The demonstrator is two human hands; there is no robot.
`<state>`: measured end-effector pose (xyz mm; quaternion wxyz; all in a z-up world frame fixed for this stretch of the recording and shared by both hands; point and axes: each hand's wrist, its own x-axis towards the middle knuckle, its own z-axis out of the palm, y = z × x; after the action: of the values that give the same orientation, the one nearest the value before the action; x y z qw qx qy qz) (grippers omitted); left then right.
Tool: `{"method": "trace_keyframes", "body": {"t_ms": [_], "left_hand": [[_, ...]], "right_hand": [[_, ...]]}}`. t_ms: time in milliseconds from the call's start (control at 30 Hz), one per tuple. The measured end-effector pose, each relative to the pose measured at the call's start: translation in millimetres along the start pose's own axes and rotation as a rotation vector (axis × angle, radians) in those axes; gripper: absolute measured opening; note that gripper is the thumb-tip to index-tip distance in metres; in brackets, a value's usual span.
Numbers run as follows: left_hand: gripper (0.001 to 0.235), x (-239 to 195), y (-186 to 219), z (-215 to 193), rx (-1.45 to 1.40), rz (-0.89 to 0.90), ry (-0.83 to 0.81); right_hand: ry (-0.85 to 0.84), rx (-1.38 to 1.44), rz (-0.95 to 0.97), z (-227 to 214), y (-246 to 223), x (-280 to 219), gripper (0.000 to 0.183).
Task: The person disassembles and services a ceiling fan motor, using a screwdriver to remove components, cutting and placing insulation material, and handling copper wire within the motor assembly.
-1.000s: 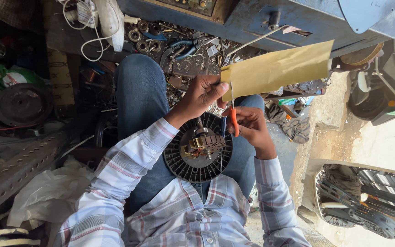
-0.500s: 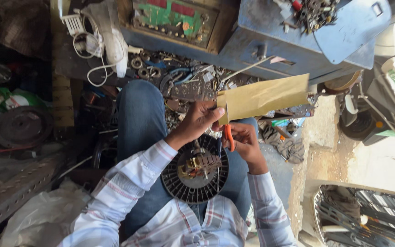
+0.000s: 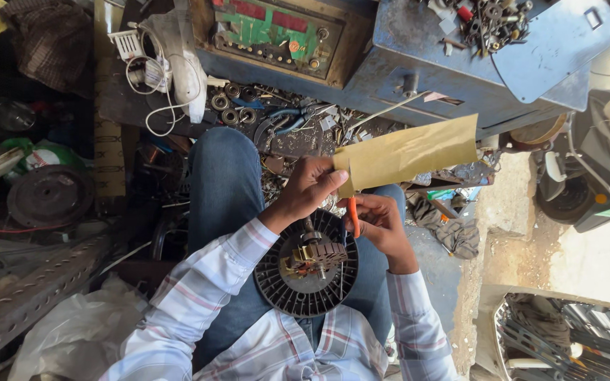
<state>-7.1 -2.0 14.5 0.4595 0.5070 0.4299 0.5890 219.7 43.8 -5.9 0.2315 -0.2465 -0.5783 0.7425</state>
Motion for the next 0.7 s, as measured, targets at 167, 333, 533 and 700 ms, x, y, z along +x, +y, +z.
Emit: {"method": "trace_keyframes", "body": {"t_ms": [167, 333, 533, 700], "left_hand": [[0.035, 2.7, 12.5, 1.9, -0.001, 0.039, 0.065], [0.035, 4.1, 9.7, -2.5, 0.121, 0.108, 0.054], [0.038, 3.7, 11.3, -1.3, 0.085, 0.091, 0.031], [0.039, 4.8, 9.9, -2.8, 0.112, 0.084, 0.005]], "right_hand": [[-0.043, 0.054, -0.053, -1.2, 7.9, -1.8, 0.045], [-0.035, 0.074, -0.007, 0.1, 6.7, -1.2, 0.052], [-0.019, 0.105, -0.028, 4.5, 5.6, -2.5, 0.048], [-0.039, 0.071, -0.022, -1.0, 5.9, -1.8, 0.048]]}}
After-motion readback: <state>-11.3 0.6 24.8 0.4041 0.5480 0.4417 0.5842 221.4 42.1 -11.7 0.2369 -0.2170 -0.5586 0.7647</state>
